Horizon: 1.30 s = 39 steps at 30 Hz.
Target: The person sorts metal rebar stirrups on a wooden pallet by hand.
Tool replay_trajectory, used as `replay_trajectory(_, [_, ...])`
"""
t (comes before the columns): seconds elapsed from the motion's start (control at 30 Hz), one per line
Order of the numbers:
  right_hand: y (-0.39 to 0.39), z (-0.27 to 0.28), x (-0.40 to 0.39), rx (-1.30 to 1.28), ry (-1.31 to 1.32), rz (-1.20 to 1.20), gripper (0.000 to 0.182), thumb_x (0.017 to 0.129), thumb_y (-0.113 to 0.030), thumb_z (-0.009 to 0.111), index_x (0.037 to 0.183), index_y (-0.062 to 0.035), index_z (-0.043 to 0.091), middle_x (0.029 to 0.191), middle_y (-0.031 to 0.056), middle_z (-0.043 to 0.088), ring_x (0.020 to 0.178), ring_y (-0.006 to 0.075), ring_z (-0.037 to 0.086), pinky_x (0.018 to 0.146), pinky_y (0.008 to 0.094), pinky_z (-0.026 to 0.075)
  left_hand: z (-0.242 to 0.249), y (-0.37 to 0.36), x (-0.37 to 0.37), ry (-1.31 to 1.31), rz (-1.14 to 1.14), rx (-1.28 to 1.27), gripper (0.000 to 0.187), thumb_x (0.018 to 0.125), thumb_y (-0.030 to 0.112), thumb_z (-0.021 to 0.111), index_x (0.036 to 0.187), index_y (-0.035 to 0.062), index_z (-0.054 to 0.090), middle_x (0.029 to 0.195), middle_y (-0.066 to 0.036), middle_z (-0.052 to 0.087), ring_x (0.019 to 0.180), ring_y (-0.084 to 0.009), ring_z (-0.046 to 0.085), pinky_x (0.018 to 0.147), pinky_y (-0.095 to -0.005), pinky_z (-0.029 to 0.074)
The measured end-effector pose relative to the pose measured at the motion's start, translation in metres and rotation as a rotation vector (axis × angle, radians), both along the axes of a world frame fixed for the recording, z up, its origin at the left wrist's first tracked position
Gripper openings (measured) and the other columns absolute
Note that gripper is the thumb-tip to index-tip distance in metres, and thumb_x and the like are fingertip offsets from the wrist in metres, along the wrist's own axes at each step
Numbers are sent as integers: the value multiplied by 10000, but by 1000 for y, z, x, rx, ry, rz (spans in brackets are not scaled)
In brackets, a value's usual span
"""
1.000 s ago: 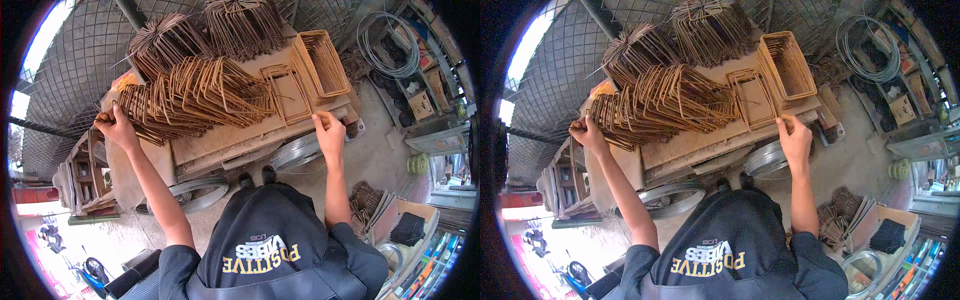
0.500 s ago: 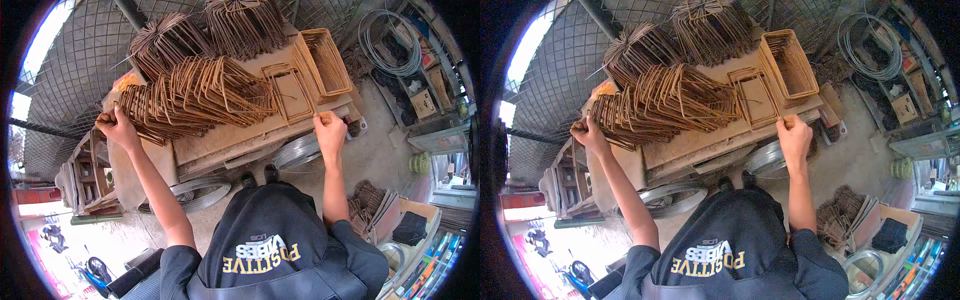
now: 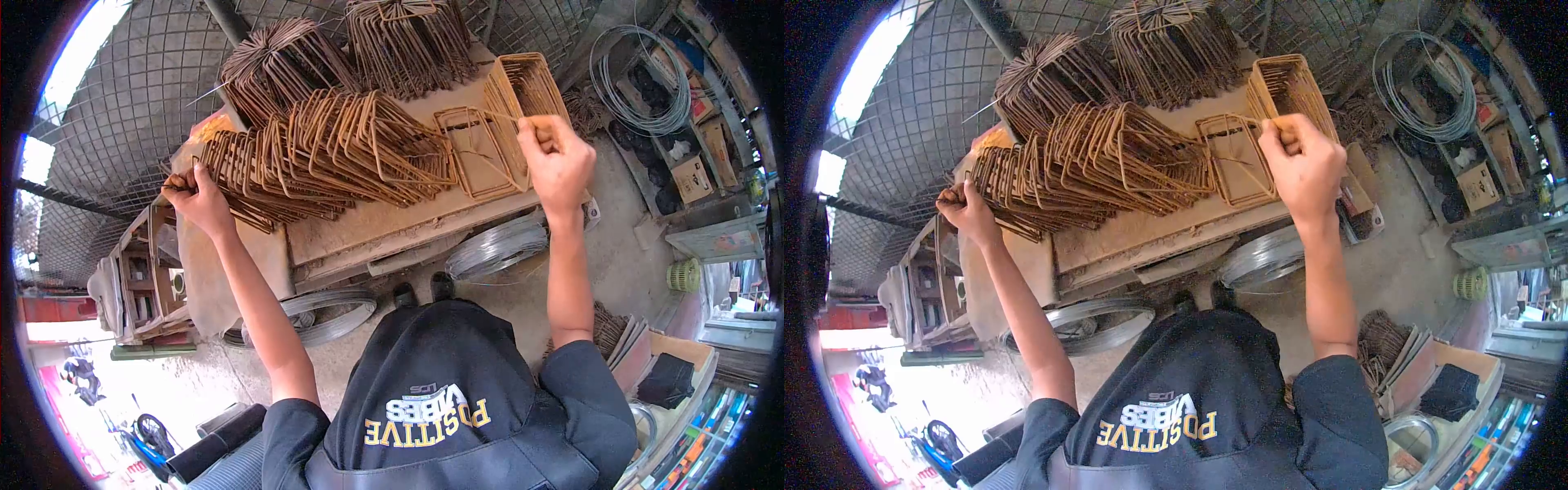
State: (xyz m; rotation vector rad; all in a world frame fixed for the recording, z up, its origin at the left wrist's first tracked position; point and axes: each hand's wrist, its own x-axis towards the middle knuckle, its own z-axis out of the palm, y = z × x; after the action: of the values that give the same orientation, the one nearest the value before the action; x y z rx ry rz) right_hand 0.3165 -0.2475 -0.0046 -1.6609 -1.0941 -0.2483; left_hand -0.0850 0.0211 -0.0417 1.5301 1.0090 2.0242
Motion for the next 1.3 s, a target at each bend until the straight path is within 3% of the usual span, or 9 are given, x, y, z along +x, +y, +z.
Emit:
replay_trajectory(0.53, [61, 68, -20, -356, -92, 238, 226, 854, -205, 759, 924, 9, 767, 743, 172, 735, 639, 258, 732, 633, 352, 559, -5, 5, -4, 30, 30, 2, 319, 931, -27, 665, 984, 82, 370, 913, 15, 390, 782, -84, 393, 712, -212, 394])
replay_trajectory(0.6, [82, 57, -21, -345, -36, 413, 238, 859, -212, 773, 956, 6, 770, 784, 175, 750, 635, 241, 731, 624, 348, 562, -6, 5, -3, 19, 1, 39, 319, 930, -27, 664, 985, 82, 369, 914, 14, 390, 784, -85, 395, 716, -214, 394])
replay_trajectory(0.67, [96, 57, -33, -448, 320, 572, 330, 906, -244, 770, 1115, 10, 741, 847, 169, 773, 667, 183, 739, 613, 327, 570, -5, 4, -3, -30, -30, -12, 317, 930, -16, 666, 985, 79, 369, 920, 11, 394, 797, -94, 408, 725, -225, 402])
replay_trajectory(0.77, [118, 31, -35, -446, 291, 642, 370, 930, -240, 752, 1201, 8, 710, 875, 158, 779, 674, 166, 741, 603, 293, 570, -5, 4, -4, -24, -40, -2, 320, 930, -8, 671, 989, 78, 369, 927, 7, 399, 810, -95, 422, 731, -229, 406])
replay_trajectory(0.83, [119, 25, -33, -392, 239, 627, 369, 985, -211, 708, 1284, -3, 656, 881, 69, 763, 621, 64, 635, 511, 236, 484, -5, 5, -5, -2, -16, -3, 325, 930, -10, 669, 987, 84, 363, 922, 7, 395, 804, -91, 413, 728, -227, 402])
replay_trajectory(0.93, [95, 36, -34, -433, 410, 655, 377, 990, -219, 707, 1293, -3, 650, 875, 34, 745, 632, 53, 626, 513, 224, 476, -4, 3, -5, 20, 5, -15, 333, 930, -13, 666, 986, 91, 355, 915, 5, 390, 794, -88, 403, 727, -226, 396])
replay_trajectory(1.0, [89, 31, -25, -446, 411, 666, 402, 960, -238, 735, 1277, -1, 665, 938, 118, 766, 732, 117, 725, 599, 263, 530, -5, 2, -5, 24, 3, -21, 335, 930, -13, 666, 986, 92, 352, 914, 4, 389, 792, -87, 400, 729, -225, 395])
replay_trajectory(1.07, [77, 28, -26, -408, 415, 742, 403, 966, -236, 743, 1293, -16, 661, 905, 30, 735, 676, 41, 614, 536, 209, 473, -5, 3, -7, 17, -15, -32, 332, 930, -10, 664, 985, 90, 352, 912, 4, 386, 790, -98, 403, 733, -231, 394])
replay_trajectory(1.3, [63, 13, -48, -412, 309, 867, 679, 885, -177, 817, 1484, -79, 513, 959, 45, 734, 712, 51, 589, 631, 223, 485, -6, 5, -6, 34, 20, -6, 328, 953, 14, 676, 991, 81, 357, 935, 4, 391, 825, -107, 423, 748, -234, 395])
